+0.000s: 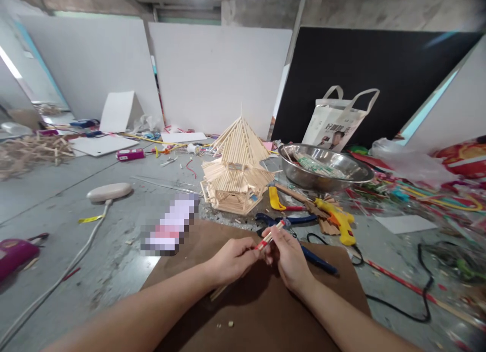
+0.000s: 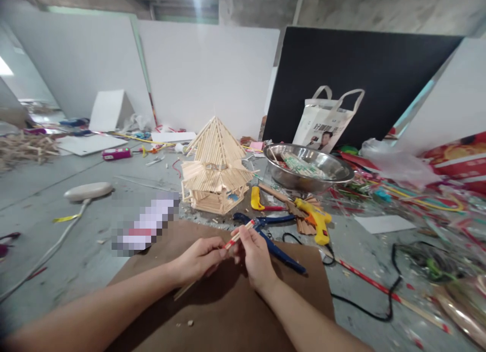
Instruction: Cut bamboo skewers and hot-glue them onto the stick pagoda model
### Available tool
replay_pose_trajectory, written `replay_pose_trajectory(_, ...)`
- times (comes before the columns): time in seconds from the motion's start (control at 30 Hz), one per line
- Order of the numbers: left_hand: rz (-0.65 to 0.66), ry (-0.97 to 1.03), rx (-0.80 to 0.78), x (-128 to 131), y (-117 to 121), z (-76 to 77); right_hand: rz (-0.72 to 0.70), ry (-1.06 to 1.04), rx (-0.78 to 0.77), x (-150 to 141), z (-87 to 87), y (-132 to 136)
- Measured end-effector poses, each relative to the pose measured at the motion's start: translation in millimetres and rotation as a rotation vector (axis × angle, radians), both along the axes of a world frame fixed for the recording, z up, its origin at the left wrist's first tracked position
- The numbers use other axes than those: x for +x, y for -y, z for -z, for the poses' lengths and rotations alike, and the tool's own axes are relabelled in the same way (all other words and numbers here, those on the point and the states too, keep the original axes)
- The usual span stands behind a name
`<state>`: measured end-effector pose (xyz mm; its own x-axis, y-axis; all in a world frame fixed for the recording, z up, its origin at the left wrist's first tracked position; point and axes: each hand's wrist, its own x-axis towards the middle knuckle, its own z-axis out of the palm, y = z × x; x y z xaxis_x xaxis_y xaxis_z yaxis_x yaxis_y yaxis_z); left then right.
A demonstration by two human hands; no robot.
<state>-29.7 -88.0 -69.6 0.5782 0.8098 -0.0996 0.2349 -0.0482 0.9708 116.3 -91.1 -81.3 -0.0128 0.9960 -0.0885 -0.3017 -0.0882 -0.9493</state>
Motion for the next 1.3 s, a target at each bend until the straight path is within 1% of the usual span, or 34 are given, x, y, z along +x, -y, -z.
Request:
replay_pose_trajectory(0.1, 0.0, -0.043, -0.004, -2, 1, -0.8, 0.105, -0.056, 0.016, 1, -6.0, -3)
replay_pose_trajectory(0.2, 0.002, -0.077, -0.08, 0, 3, -0.4, 0.164, -0.077, 0.066, 3, -11.1, -6)
replay_pose_trajectory(0.27, -0.026, -0.074, -0.065, 2, 5, 0.4, 0.152, -0.061, 0.083, 3, -12.6, -7)
replay_pose_trajectory(0.37, -0.104, -0.057, 0.067, 5, 7, 0.8, 0.117, -0.017, 0.076, 0, -12.6, -3)
replay_pose_trajectory(0.47, -0.131, -0.002, 0.111, 6, 9, -0.8, 0.011, 0.031, 0.045, -6, -11.6, 4)
replay_pose_trajectory(0.53, -0.124, 0.039, 0.106, 6, 9, -2.0, -0.052, 0.065, 0.048, -10, -10.9, 8)
replay_pose_trajectory(0.6, -0.11, 0.057, 0.094, 6, 7, -1.9, -0.067, 0.1, 0.051, -12, -10.4, 10)
replay_pose_trajectory(0.7, -0.113, 0.083, 0.042, 7, 4, 1.7, -0.086, 0.14, 0.005, -10, -11.5, 7)
replay_pose_trajectory(0.8, -0.144, 0.138, -0.06, 9, 0, 6.9, -0.098, 0.064, 0.005, -2, -16.8, 0)
replay_pose_trajectory(0.9, -0.139, 0.187, -0.151, 9, -1, 9.8, 0.001, -0.019, 0.058, 7, -24.8, -7)
replay_pose_trajectory(0.97, -0.128, 0.169, -0.146, 8, 0, 10.2, 0.054, 0.008, 0.077, 11, -29.2, -10)
replay_pose_trajectory(1.07, -0.13, 0.1, -0.067, 7, 2, 9.0, 0.062, 0.045, 0.078, 13, -34.0, -13)
replay_pose_trajectory(1.13, -0.122, 0.041, -0.015, 5, 3, 6.1, 0.117, 0.015, 0.109, 16, -37.8, -16)
replay_pose_trajectory(1.23, -0.039, -0.089, 0.079, -3, 2, -3.4, 0.29, -0.066, 0.2, 30, -48.0, -24)
replay_pose_trajectory(1.3, 0.076, -0.209, 0.163, -10, -2, -12.1, 0.414, -0.114, 0.265, 45, -58.6, -30)
